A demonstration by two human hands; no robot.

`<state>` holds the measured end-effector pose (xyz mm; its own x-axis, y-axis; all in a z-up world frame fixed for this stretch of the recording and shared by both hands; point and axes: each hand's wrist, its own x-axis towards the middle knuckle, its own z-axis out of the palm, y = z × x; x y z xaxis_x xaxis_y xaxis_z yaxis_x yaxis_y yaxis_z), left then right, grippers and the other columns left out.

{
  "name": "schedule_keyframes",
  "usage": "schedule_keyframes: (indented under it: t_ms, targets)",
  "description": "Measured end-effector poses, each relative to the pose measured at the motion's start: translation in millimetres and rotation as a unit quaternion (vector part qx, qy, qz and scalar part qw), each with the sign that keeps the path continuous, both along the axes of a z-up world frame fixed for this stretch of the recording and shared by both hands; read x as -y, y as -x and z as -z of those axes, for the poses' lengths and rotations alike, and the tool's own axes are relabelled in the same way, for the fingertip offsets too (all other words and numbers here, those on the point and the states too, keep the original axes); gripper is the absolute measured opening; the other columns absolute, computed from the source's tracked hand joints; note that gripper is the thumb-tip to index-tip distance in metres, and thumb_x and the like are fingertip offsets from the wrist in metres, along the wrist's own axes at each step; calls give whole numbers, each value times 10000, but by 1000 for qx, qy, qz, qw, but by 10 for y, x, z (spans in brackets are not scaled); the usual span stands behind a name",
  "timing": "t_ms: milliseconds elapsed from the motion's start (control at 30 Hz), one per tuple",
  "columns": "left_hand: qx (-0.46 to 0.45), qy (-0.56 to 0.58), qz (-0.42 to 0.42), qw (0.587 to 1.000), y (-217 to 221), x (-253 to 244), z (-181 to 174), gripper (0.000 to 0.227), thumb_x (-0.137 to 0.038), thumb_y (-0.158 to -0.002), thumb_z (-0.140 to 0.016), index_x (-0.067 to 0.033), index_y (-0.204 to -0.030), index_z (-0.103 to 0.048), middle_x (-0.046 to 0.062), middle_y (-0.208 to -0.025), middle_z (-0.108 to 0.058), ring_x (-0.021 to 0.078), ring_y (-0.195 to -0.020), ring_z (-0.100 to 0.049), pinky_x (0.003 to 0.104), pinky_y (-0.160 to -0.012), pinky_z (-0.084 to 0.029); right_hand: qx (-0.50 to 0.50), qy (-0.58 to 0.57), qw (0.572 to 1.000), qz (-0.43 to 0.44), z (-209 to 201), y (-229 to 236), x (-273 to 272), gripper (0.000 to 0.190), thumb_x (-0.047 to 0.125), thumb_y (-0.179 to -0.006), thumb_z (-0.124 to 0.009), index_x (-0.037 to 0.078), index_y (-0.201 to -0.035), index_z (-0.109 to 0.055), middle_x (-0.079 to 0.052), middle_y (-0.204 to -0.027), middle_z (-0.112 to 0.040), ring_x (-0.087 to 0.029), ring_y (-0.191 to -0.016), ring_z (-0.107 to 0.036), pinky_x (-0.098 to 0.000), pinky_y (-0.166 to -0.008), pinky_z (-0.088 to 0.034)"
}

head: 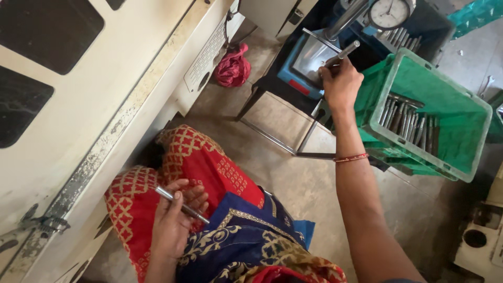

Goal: The person sits on the floor and uses a metal rod and a cloth to clean the interior of a large machine. They wipe surfaces, handle metal rods, and place them into a green crate.

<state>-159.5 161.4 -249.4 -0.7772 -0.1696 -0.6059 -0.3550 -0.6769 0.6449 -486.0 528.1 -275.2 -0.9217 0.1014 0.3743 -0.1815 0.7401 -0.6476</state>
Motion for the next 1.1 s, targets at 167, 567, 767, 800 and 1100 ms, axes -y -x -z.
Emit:
schedule_keyframes:
  t_ms: [167,567,767,800,1100]
  targets:
    - [-2,1,7,1000,19,-6,14,299,-208,-1056,-454,-64,-1306,-534,214,-1154,-693,314,-1050,-710,478,-915,-597,13,21,1000,18,-25,54,14,193,81,-836,-842,7,-950,-704,-151,-830,-765,-263,-723,-764,-359,-700,-592]
    - [15,22,10,1000,54,-4,-38,294,-211,-1051,-454,-72,-1295,-542,215,-1144,-701,308,-1039,-716,472,-902,-603,-1,7,1000,12,-39,128,-1,207,90,-837,-829,11,-963,-685,-153,-820,-756,-280,-728,-756,-373,-722,-583]
    - [14,18,14,1000,76,-14,-61,297,-210,-1053,-450,-64,-1295,-541,215,-1136,-700,309,-1036,-714,472,-901,-605,-2,0,1000,17,7,170,-16,216,98,-838,-833,13,-963,-679,-153,-819,-754,-286,-722,-755,-381,-704,-583]
    - [13,17,14,1000,75,-16,-61,297,-208,-1055,-449,-62,-1296,-542,215,-1135,-700,310,-1038,-713,471,-901,-604,6,3,1000,21,13,177,-17,217,100,-840,-832,12,-966,-678,-151,-814,-753,-283,-714,-756,-380,-696,-583]
    - [23,41,13,999,54,25,-59,307,-210,-1048,-438,-62,-1300,-532,218,-1135,-706,314,-1023,-719,469,-898,-604,-23,46,999,-6,-1,148,3,318,155,-866,-851,-3,-1034,-632,-133,-909,-764,-230,-743,-765,-343,-689,-591]
